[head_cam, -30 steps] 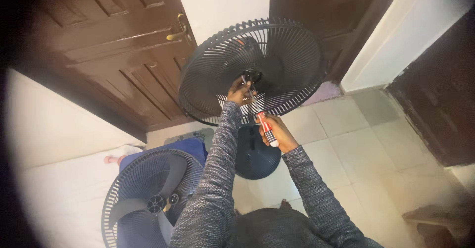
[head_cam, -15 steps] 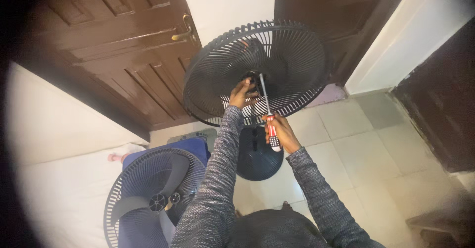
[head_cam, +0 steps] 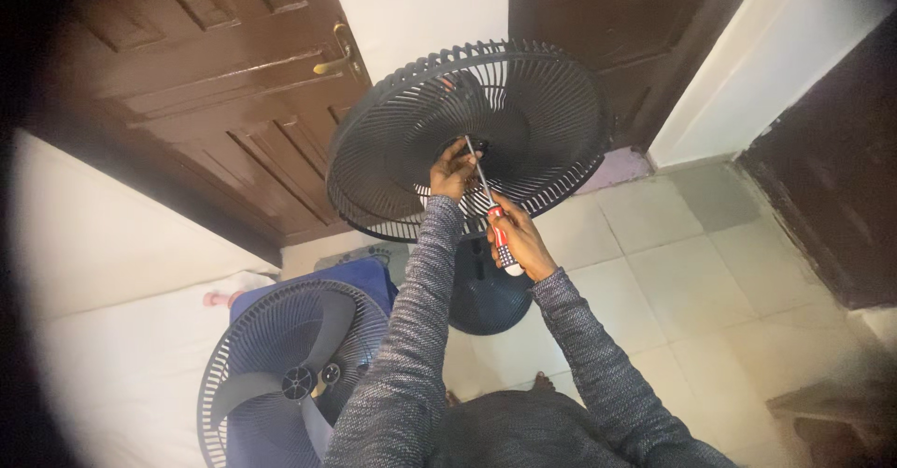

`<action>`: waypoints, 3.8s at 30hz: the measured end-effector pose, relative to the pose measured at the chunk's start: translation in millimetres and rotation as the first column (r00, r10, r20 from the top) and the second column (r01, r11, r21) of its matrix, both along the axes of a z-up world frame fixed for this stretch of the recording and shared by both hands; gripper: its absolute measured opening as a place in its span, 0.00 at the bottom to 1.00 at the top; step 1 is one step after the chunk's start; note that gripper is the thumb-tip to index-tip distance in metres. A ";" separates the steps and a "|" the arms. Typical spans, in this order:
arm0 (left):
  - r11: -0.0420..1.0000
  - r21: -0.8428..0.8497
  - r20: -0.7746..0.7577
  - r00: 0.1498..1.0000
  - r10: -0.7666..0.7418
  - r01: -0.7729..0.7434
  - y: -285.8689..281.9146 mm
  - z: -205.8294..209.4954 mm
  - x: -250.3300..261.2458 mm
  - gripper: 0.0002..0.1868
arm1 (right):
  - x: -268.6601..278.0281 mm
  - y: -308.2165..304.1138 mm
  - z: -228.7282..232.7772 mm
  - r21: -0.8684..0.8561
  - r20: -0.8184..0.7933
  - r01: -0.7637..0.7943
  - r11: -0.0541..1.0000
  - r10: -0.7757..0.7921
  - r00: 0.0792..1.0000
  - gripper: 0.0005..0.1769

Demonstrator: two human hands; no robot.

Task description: The person uses a screwdriver to tighten screws on the central hub of two standing fans. They alternate between a black fan and a blue fan, securing the fan blades to the motor housing.

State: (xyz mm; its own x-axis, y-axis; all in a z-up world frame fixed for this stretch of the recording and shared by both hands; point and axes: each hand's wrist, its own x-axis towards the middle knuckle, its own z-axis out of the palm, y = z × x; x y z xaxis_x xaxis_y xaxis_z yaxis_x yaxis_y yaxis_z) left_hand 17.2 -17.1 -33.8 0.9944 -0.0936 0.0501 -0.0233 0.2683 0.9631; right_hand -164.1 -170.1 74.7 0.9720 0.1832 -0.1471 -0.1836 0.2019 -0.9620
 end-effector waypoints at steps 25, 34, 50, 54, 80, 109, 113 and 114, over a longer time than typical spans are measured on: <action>0.999 -0.046 -0.130 0.992 0.002 -0.008 -2.6 32.4 -13.8 0.30 | 6.8 -0.1 14.9 0.043 -0.051 -0.009 0.999 0.011 0.999 0.28; 0.982 -0.183 -0.195 0.978 -0.079 0.043 -1.0 34.5 -14.4 0.30 | 5.6 4.5 16.1 0.160 -0.080 -0.012 0.987 0.025 0.997 0.28; 0.986 -0.165 -0.260 0.964 -0.051 0.007 -1.3 41.9 -12.5 0.27 | -0.1 10.6 12.0 0.192 -0.124 0.056 0.980 -0.033 0.992 0.31; 0.993 -0.117 -0.264 0.964 -0.030 -0.001 -0.1 44.6 -14.7 0.27 | -0.3 11.1 11.2 0.206 -0.128 0.049 0.977 -0.023 0.992 0.31; 0.990 -0.115 -0.244 0.968 0.052 -0.082 -6.0 -26.9 4.0 0.25 | -9.4 14.9 8.9 0.104 -0.088 0.067 0.992 -0.058 0.994 0.30; 0.996 -0.020 -0.170 0.982 0.083 -0.088 -8.8 -7.5 -11.3 0.31 | -7.4 12.6 19.1 0.076 -0.110 0.055 0.996 -0.046 0.993 0.29; 0.995 -0.057 -0.171 0.983 0.067 -0.078 -8.1 -8.5 -9.5 0.31 | -7.2 11.4 18.4 0.125 -0.090 0.040 0.991 -0.029 0.995 0.29; 0.995 -0.064 -0.185 0.981 0.067 -0.080 -8.3 -8.9 -9.2 0.31 | -7.3 10.5 18.0 0.146 -0.081 0.033 0.989 -0.022 0.997 0.29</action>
State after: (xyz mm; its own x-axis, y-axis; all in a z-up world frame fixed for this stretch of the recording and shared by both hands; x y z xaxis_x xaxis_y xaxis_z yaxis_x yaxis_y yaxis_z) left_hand 8.0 -25.3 -42.7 0.9914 -0.0228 -0.1286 0.1286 0.3399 0.9316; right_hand -171.4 -159.6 92.7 0.9634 0.1819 -0.1967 -0.2499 0.3459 -0.9044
